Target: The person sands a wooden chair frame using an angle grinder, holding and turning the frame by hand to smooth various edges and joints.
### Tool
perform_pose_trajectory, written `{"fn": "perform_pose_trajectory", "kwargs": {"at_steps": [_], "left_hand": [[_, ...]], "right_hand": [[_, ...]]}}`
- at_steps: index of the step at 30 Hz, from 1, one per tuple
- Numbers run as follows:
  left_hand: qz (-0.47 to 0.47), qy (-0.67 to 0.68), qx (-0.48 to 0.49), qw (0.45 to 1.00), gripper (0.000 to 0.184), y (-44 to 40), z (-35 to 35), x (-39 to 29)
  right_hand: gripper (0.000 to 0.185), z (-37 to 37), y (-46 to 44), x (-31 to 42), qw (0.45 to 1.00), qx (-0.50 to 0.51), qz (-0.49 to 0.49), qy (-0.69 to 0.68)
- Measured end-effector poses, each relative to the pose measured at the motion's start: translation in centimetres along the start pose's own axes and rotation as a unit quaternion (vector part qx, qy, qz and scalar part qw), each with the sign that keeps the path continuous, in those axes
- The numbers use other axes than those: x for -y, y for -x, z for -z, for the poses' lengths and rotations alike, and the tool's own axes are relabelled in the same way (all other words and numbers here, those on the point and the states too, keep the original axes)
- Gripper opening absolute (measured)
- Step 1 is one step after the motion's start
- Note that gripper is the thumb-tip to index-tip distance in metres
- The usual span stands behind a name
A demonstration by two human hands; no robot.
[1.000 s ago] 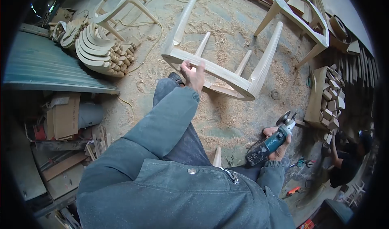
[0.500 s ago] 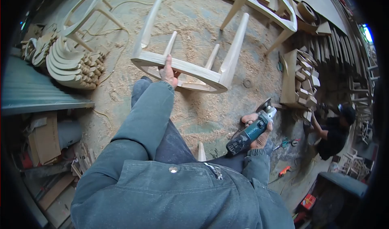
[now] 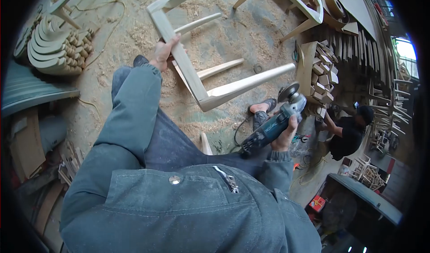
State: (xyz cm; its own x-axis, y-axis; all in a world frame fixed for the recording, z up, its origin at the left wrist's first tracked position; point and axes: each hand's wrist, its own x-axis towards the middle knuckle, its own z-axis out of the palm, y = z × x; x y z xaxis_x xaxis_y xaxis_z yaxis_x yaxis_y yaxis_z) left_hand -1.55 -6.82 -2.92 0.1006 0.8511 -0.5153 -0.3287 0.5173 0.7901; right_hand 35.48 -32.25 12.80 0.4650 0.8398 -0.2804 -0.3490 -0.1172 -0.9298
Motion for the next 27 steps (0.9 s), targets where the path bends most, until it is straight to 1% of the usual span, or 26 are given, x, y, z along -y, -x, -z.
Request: {"fn": "perform_pose_trajectory", "kwargs": {"at_steps": [1,2,3,4,5,6,7,8,9,11,12,14,15,17,18,19,20,21,22,23,24,26,27], "left_hand": [[0.013,-0.014,-0.017,1.0,0.063,0.3,-0.2,-0.1],[0.016,-0.012,-0.019,1.0,0.063,0.5,-0.6,-0.1],[0.001,0.02,-0.042,0.999,0.068,0.6,-1.2,-0.1],[-0.015,0.054,-0.063,0.996,0.073,0.6,-1.9,0.2],[-0.015,0.08,-0.083,0.993,0.071,0.2,-2.5,0.4],[-0.014,0.084,-0.078,0.993,0.071,-1.0,-2.6,0.9],[-0.057,0.078,-0.103,0.99,0.065,-2.4,-2.8,1.4],[-0.1,0.072,-0.13,0.984,0.059,-3.5,-2.7,2.0],[-0.1,0.079,-0.131,0.983,0.059,-3.9,-2.7,1.8],[-0.132,0.088,-0.102,0.982,0.053,-4.7,-2.8,1.6],[-0.128,0.092,-0.102,0.982,0.053,-5.5,-2.9,1.8],[-0.218,0.025,-0.088,0.972,0.048,-6.9,-2.8,2.3],[-0.236,0.015,-0.085,0.968,0.046,-6.1,-3.0,1.2],[-0.23,0.03,-0.07,0.97,0.045,-4.2,-3.2,-1.7],[-0.23,0.052,-0.056,0.97,0.045,-3.8,-3.3,-2.4],[-0.252,0.036,-0.046,0.966,0.047,-4.2,-2.6,-2.3],[-0.252,0.032,-0.042,0.966,0.047,-4.1,-2.4,-2.1],[-0.232,0.036,-0.053,0.971,0.048,-3.8,-2.2,-1.8],[-0.212,0.042,-0.066,0.974,0.05,-3.3,-2.0,-1.3],[-0.172,0.007,-0.095,0.981,0.056,-2.9,-1.8,-0.5],[-0.171,0.008,-0.095,0.981,0.056,-2.8,-1.6,0.2],[-0.114,0.043,-0.098,0.988,0.063,-2.4,-1.0,1.6],[-0.124,0.046,-0.108,0.985,0.069,-2.0,-1.3,2.1]], "right_hand": [[0.068,-1.2,-0.2,1.4,0.998,0.043,0.01,0.048],[0.068,-2.3,-0.7,2.6,0.991,0.086,0.022,0.095],[0.075,-3.2,-1.2,3.6,0.989,0.093,0.024,0.111],[0.075,-3.6,-2.0,4.0,0.989,0.089,0.024,0.115],[0.079,-3.9,-2.9,4.5,0.984,0.083,0.007,0.158],[0.085,-4.2,-3.3,4.8,0.976,0.078,-0.008,0.201],[0.092,-4.7,-3.5,5.0,0.975,0.074,-0.027,0.208],[0.092,-5.3,-3.6,5.1,0.974,0.075,-0.024,0.214],[0.093,-5.8,-3.6,5.0,0.966,0.082,-0.016,0.246],[0.095,-6.5,-3.3,4.5,0.953,0.089,-0.008,0.289],[0.1,-6.7,-3.1,3.9,0.946,0.073,0.006,0.316],[0.101,-7.0,-2.4,3.6,0.944,0.071,-0.004,0.321],[0.101,-7.2,-2.1,3.6,0.945,0.068,-0.011,0.321],[0.092,-7.5,-1.6,3.6,0.951,0.077,-0.032,0.298],[0.092,-7.3,-1.6,3.4,0.953,0.073,-0.034,0.293],[0.09,-7.1,-1.7,3.1,0.951,0.086,-0.044,0.294],[0.089,-7.0,-1.9,3.0,0.949,0.1,-0.054,0.296],[0.083,-7.5,-1.9,2.9,0.949,0.099,-0.077,0.291],[0.083,-7.6,-2.2,2.4,0.949,0.097,-0.076,0.289],[0.082,-7.6,-2.6,1.7,0.937,0.107,-0.073,0.325],[0.08,-7.6,-3.0,0.8,0.922,0.119,-0.07,0.362],[0.079,-8.6,-3.4,-0.8,0.907,0.153,-0.078,0.384],[0.08,-9.7,-3.3,-1.2,0.895,0.166,-0.09,0.403]]}}
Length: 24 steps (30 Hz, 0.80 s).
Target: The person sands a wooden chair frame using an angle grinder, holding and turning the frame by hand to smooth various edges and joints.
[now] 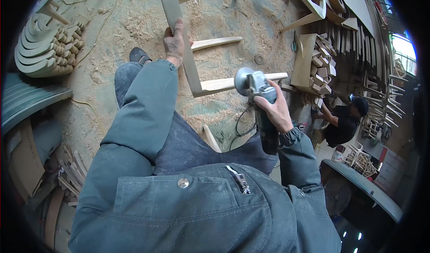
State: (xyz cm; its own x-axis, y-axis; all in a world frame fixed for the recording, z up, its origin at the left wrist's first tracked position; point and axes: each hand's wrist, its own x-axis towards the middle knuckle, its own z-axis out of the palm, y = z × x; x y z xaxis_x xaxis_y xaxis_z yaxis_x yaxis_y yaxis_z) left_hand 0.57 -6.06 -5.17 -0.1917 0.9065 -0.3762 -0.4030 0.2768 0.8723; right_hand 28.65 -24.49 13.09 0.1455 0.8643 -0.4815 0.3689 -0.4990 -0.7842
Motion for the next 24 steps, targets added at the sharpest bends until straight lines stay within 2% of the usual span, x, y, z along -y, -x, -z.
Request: {"fn": "perform_pose_trajectory", "kwargs": {"at_steps": [2,3,5,6,8,9,11,12,20,24], "left_hand": [[-0.006,-0.001,-0.011,1.0,0.07,0.3,-0.1,0.5],[-0.015,-0.003,-0.017,1.0,0.07,0.4,-0.2,0.6],[-0.016,0.004,-0.021,1.0,0.071,0.1,-0.5,0.3],[-0.023,0.006,-0.024,0.999,0.07,-0.1,-0.7,0.1],[-0.026,0.008,-0.026,0.999,0.07,-0.6,-0.8,-0.3],[-0.027,0.003,-0.026,0.999,0.07,-0.9,-0.9,-0.4],[-0.022,0.0,-0.027,0.999,0.069,-1.4,-1.0,-0.4],[-0.034,0.004,-0.021,0.999,0.07,-1.7,-1.0,-0.4],[-0.031,-0.007,-0.014,0.999,0.074,-2.4,-0.8,-0.1],[-0.058,0.004,-0.007,0.998,0.075,-2.3,-0.9,0.0]], "right_hand": [[0.084,-1.6,-0.7,0.1,0.998,0.027,-0.016,0.06],[0.089,-1.9,-1.6,-2.2,0.989,0.014,0.014,0.146],[0.093,-3.2,-2.2,-3.9,0.98,-0.001,0.021,0.198],[0.093,-4.0,-2.2,-3.1,0.979,0.001,0.018,0.201],[0.096,-5.4,-2.3,-0.9,0.992,0.067,-0.076,0.074],[0.096,-5.8,-2.5,-0.9,0.992,0.066,-0.08,0.077],[0.096,-6.5,-3.0,-1.0,0.976,0.043,-0.042,0.21],[0.095,-6.8,-3.3,-0.6,0.972,0.051,-0.056,0.223],[0.095,-7.8,-5.3,-0.1,0.962,0.063,-0.077,0.256],[0.094,-7.9,-5.9,-0.3,0.961,0.075,-0.068,0.257]]}}
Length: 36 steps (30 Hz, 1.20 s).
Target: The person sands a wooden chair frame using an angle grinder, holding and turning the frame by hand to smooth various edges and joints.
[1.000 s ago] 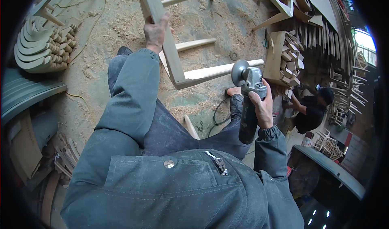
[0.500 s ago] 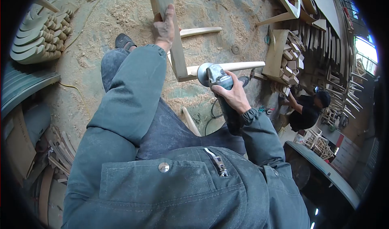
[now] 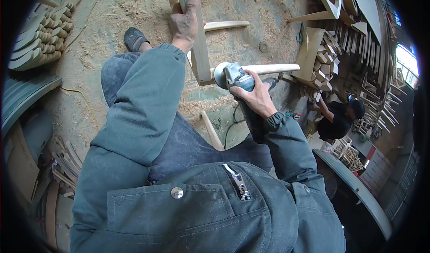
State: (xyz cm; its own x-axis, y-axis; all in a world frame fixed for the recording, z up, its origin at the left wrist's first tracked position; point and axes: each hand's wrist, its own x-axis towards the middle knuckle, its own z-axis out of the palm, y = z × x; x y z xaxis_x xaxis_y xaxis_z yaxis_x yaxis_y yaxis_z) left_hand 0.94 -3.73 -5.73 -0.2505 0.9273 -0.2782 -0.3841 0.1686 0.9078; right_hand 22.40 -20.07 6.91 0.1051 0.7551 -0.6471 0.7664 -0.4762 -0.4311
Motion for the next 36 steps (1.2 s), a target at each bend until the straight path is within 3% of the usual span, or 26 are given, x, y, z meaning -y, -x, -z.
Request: {"fn": "perform_pose_trajectory", "kwargs": {"at_steps": [11,15,19,21,31,33,36], "left_hand": [[-0.023,0.017,0.005,1.0,0.074,-0.1,0.1,0.5],[0.009,-0.002,-0.01,1.0,0.073,0.0,-0.1,-0.7],[0.005,0.002,0.006,1.0,0.073,0.1,0.0,-0.4],[0.003,-0.002,0.014,1.0,0.073,0.0,0.0,-0.2],[0.014,-0.015,0.004,1.0,0.073,0.3,0.0,-0.5],[0.007,-0.01,-0.002,1.0,0.073,0.0,0.0,-0.4],[0.008,0.006,-0.005,1.0,0.072,0.4,0.2,0.0]], "right_hand": [[0.094,0.5,-1.4,-2.1,0.998,-0.003,0.04,0.053],[0.092,1.5,-1.5,-2.8,0.998,-0.016,0.052,-0.006],[0.093,1.8,-1.0,-1.3,0.994,0.018,-0.01,-0.112],[0.094,1.4,-1.3,-0.8,0.998,0.014,0.047,0.038],[0.095,1.9,-1.5,-1.3,0.997,0.036,0.025,0.062],[0.096,1.8,-1.5,-1.9,0.999,-0.006,0.034,0.035],[0.097,1.6,-1.3,-1.6,0.999,0.009,0.033,0.005]]}}
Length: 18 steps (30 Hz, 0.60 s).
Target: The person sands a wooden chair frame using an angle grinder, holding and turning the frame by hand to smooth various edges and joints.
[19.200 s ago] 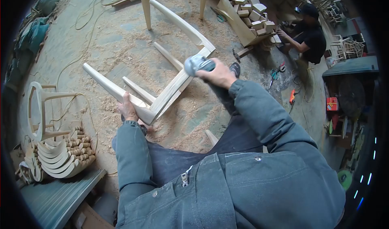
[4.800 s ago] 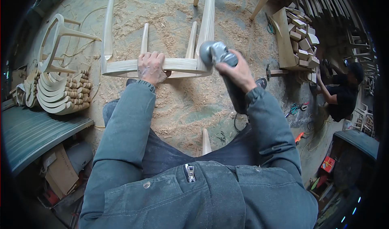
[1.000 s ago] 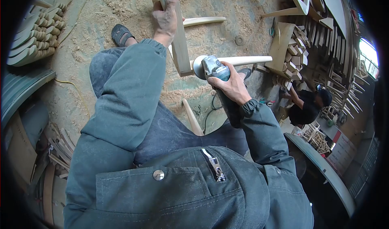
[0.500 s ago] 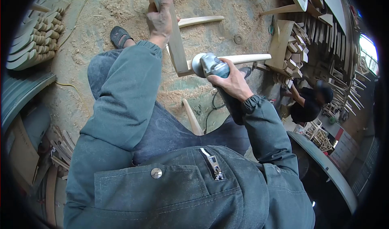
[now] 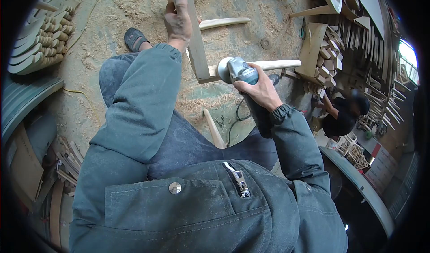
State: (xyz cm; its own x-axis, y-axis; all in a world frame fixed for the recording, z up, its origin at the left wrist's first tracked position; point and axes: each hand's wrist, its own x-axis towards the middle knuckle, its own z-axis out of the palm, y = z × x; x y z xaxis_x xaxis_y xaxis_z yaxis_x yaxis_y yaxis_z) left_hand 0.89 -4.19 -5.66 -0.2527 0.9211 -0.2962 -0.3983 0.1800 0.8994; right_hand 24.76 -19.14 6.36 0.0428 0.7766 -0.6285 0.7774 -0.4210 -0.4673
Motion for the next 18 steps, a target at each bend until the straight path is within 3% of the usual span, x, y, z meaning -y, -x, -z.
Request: {"fn": "perform_pose_trajectory", "kwargs": {"at_steps": [10,18], "left_hand": [[0.01,0.022,0.0,1.0,0.067,0.31,-0.12,-0.3],[0.004,0.036,0.002,0.999,0.066,-0.04,-0.01,0.2]], "right_hand": [[0.091,0.13,-0.1,0.49,0.995,0.039,0.033,0.085],[0.096,-0.44,0.2,0.37,1.0,0.005,0.0,0.027]]}}
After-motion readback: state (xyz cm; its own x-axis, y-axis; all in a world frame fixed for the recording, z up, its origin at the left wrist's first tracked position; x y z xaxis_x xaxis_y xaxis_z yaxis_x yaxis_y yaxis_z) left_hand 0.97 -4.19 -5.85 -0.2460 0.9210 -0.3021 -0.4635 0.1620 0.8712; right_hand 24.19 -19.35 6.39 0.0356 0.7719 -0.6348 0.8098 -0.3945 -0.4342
